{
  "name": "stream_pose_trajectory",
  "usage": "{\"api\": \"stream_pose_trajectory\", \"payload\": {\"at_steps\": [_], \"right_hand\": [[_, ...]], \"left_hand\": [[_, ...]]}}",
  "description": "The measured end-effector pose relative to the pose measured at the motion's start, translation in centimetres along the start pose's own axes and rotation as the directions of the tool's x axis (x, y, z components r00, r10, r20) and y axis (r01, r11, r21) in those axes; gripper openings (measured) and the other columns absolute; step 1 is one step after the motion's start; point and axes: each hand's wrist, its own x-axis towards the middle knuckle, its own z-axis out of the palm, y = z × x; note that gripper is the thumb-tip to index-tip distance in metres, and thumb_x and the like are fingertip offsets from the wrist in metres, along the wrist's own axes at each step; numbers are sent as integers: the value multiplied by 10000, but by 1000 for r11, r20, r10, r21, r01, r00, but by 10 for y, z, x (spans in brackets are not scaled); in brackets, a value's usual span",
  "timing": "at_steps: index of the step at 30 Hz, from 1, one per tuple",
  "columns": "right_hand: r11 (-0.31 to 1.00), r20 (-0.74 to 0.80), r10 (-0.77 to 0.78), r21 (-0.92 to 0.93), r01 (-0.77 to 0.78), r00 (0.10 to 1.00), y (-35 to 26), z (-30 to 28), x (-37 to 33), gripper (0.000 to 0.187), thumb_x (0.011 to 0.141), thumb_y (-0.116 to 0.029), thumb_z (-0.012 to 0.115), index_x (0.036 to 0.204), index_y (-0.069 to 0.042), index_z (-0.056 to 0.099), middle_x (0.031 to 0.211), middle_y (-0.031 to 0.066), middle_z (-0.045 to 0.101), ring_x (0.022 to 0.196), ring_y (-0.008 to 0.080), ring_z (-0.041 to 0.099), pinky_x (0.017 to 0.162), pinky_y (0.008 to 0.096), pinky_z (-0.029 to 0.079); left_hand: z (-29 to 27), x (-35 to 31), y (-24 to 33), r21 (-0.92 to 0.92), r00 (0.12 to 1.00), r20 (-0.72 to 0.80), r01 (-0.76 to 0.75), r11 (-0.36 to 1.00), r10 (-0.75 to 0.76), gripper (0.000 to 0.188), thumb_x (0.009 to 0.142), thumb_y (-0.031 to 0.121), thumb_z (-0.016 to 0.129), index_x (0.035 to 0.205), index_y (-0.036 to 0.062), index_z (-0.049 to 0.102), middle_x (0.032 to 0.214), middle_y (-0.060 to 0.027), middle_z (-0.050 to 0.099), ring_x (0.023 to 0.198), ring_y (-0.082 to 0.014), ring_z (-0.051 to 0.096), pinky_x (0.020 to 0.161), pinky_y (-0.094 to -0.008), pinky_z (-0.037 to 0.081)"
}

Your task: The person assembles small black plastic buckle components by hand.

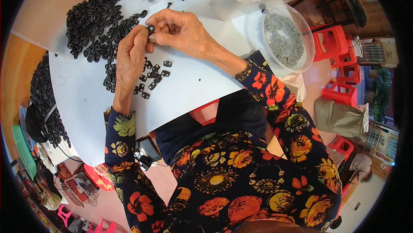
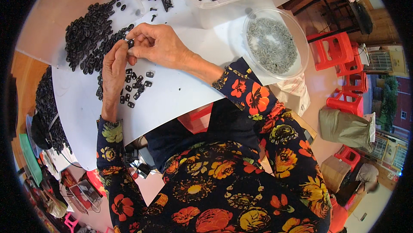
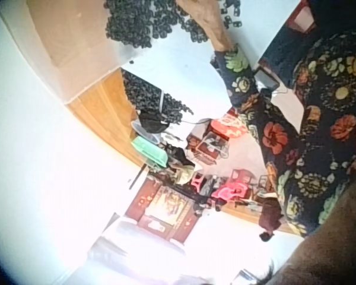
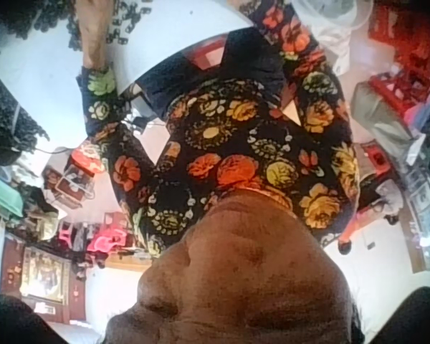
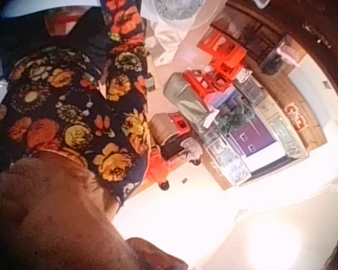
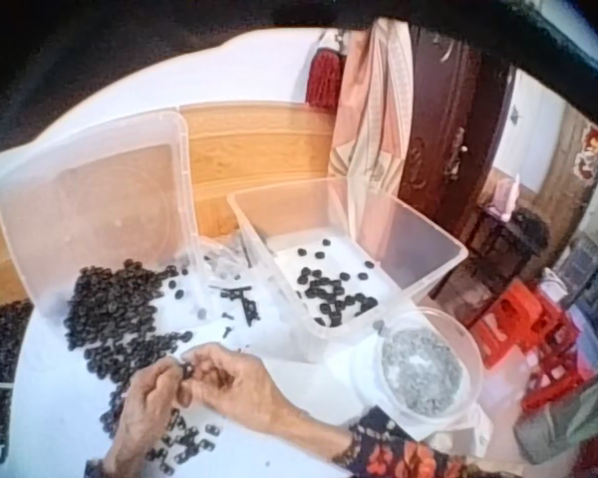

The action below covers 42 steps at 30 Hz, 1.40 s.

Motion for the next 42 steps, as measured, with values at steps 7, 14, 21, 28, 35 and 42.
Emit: {"api": "stream_pose_trajectory", "payload": {"at_steps": [7, 14, 21, 28, 35, 42], "right_hand": [[955, 63, -42, -291, 59, 997, -5, -4, -1, 329, 752, -58, 729, 1047, -8, 595, 699, -4, 569, 651, 54, 534, 606, 206, 465], [943, 111, -112, -301, 141, 987, -3, -13, 1, 306, 755, -66, 731, 1026, -10, 599, 672, 16, 581, 597, 63, 536, 567, 215, 471], [992, -35, -96, -89, 92, 995, 3, 1, 1, 248, 768, -47, 681, 993, 5, 590, 699, 11, 615, 612, 39, 532, 577, 203, 463], [997, -53, 33, 67, -29, 998, 7, 0, 2, 257, 784, -5, 643, 1028, 18, 568, 761, 0, 598, 659, 31, 520, 589, 200, 445], [999, -42, 45, 29, -43, 998, 5, -1, 2, 258, 787, -16, 629, 1033, 17, 561, 741, -1, 598, 640, 34, 515, 584, 199, 437], [993, -16, 120, 12, -120, 993, -3, -3, 1, 236, 833, -21, 610, 1064, -17, 559, 790, -12, 602, 714, 41, 537, 669, 211, 452]], "left_hand": [[8, -2, 6, -92, 1000, -9, 23, 996, -24, 260, 964, 202, 430, 817, 32, 560, 654, 48, 472, 602, -34, 398, 539, -192, 322], [10, -1, 4, -129, 998, 19, 56, 990, -54, 271, 964, 201, 418, 810, 23, 552, 668, 38, 486, 620, -39, 420, 562, -191, 341], [10, -2, 3, -41, 990, -88, -111, 993, 107, 231, 960, 186, 460, 836, 18, 560, 654, 34, 488, 622, -39, 413, 560, -193, 343], [14, -3, 1, 112, 976, -154, -140, 984, 157, 219, 957, 179, 466, 869, 6, 567, 655, 29, 499, 593, -40, 389, 524, -197, 329], [9, -1, -1, 48, 974, -165, -149, 988, 155, 246, 969, 206, 459, 855, 15, 567, 661, 28, 508, 594, -37, 380, 532, -191, 323], [8, -2, 0, 49, 980, -149, -128, 991, 134, 231, 970, 197, 458, 870, 20, 567, 664, 36, 503, 598, -30, 362, 532, -190, 313]]}}
